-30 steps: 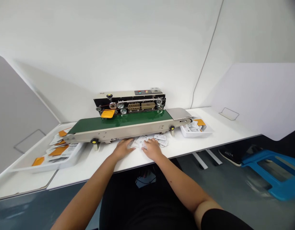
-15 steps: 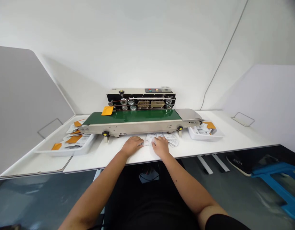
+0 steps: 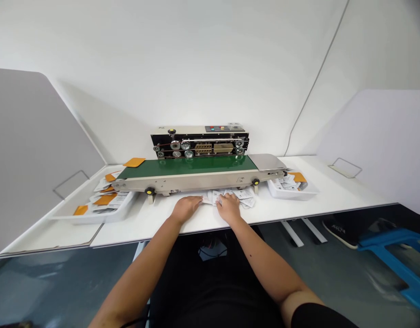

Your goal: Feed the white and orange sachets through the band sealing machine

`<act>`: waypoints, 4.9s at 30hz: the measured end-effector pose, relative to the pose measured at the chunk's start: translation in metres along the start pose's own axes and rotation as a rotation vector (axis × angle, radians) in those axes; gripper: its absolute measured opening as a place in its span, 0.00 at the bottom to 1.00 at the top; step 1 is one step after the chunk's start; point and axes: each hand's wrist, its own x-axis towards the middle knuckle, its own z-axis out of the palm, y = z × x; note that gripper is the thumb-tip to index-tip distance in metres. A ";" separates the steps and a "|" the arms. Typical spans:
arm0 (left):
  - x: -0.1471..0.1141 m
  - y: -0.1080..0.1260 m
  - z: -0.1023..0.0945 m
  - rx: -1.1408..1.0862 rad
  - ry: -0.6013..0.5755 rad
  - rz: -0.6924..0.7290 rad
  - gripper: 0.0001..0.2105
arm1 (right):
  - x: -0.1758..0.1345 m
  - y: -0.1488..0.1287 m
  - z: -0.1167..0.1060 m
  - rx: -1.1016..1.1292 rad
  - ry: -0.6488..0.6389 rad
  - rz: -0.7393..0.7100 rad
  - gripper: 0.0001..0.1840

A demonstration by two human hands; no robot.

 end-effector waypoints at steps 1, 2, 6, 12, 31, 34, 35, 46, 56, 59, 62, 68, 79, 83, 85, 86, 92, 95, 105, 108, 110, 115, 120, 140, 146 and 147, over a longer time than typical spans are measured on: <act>-0.001 0.000 -0.002 0.017 0.067 -0.036 0.16 | 0.000 0.000 0.000 0.006 0.008 0.002 0.21; -0.001 -0.001 -0.005 0.029 0.133 -0.069 0.16 | 0.000 0.000 0.000 0.014 0.020 0.000 0.21; 0.000 -0.001 -0.012 -0.032 0.175 -0.072 0.16 | 0.000 -0.002 -0.001 0.043 0.052 -0.055 0.21; 0.005 -0.002 -0.001 -0.123 -0.144 0.049 0.28 | -0.001 -0.001 -0.001 0.058 0.049 -0.133 0.16; 0.001 0.013 -0.021 -0.355 0.063 -0.008 0.12 | -0.005 0.005 -0.003 0.494 -0.004 -0.511 0.12; 0.001 0.013 -0.018 -0.436 0.038 -0.140 0.13 | -0.005 0.007 -0.004 0.616 -0.017 -0.334 0.11; 0.001 0.013 -0.017 -0.450 0.040 -0.165 0.13 | -0.005 0.008 -0.005 0.671 -0.024 -0.291 0.11; 0.001 0.013 -0.013 -0.716 0.064 -0.313 0.18 | -0.009 0.008 -0.004 0.882 -0.031 -0.254 0.18; 0.004 0.011 -0.006 -1.131 -0.059 -0.360 0.23 | -0.005 -0.010 0.002 0.991 0.004 -0.271 0.13; 0.002 0.014 -0.004 -1.126 -0.137 -0.284 0.21 | 0.002 -0.017 -0.003 0.961 0.023 -0.258 0.07; 0.002 0.016 -0.006 -1.070 -0.153 -0.250 0.18 | 0.030 -0.007 -0.025 1.139 0.078 -0.131 0.11; 0.002 0.014 -0.011 -0.905 -0.163 -0.174 0.14 | 0.130 0.064 -0.108 1.184 0.644 0.191 0.11; 0.000 0.017 -0.016 -0.740 -0.097 -0.097 0.14 | 0.208 0.083 -0.126 1.377 0.218 0.613 0.12; 0.000 0.018 -0.017 -0.723 -0.090 -0.093 0.13 | 0.209 0.079 -0.127 1.393 0.121 0.605 0.13; 0.000 0.018 -0.018 -0.716 -0.095 -0.093 0.13 | 0.208 0.076 -0.127 1.385 0.100 0.596 0.14; 0.000 0.017 -0.018 -0.712 -0.098 -0.093 0.13 | 0.208 0.075 -0.127 1.378 0.098 0.589 0.14; 0.000 0.016 -0.017 -0.684 -0.090 -0.079 0.13 | 0.193 0.060 -0.128 1.270 0.245 0.497 0.09; 0.000 0.016 -0.016 -0.675 -0.076 -0.055 0.13 | 0.156 0.046 -0.121 0.925 0.583 0.302 0.14; 0.033 -0.002 -0.003 -0.802 -0.235 -0.330 0.16 | 0.008 -0.020 0.003 0.155 -0.007 -0.292 0.26; 0.045 -0.009 -0.012 -0.960 -0.422 -0.372 0.18 | 0.009 -0.016 0.015 0.172 0.020 -0.214 0.28; 0.048 -0.010 -0.015 -1.039 -0.430 -0.390 0.20 | 0.014 -0.010 0.017 0.230 0.038 -0.229 0.22; 0.039 -0.004 -0.008 -1.055 -0.229 -0.408 0.20 | 0.016 0.003 0.020 0.394 0.103 -0.265 0.14; 0.032 0.003 -0.003 -0.972 -0.236 -0.298 0.21 | 0.011 0.006 0.016 0.482 0.297 -0.205 0.11; 0.029 0.015 -0.001 -0.615 0.034 -0.115 0.26 | 0.010 0.010 0.006 0.988 0.131 -0.097 0.17; 0.031 0.019 0.002 -0.891 -0.074 -0.221 0.18 | 0.011 0.010 0.010 1.053 -0.041 -0.074 0.19; 0.031 0.019 0.002 -0.929 -0.069 -0.241 0.18 | 0.010 0.010 0.010 1.040 -0.039 -0.059 0.19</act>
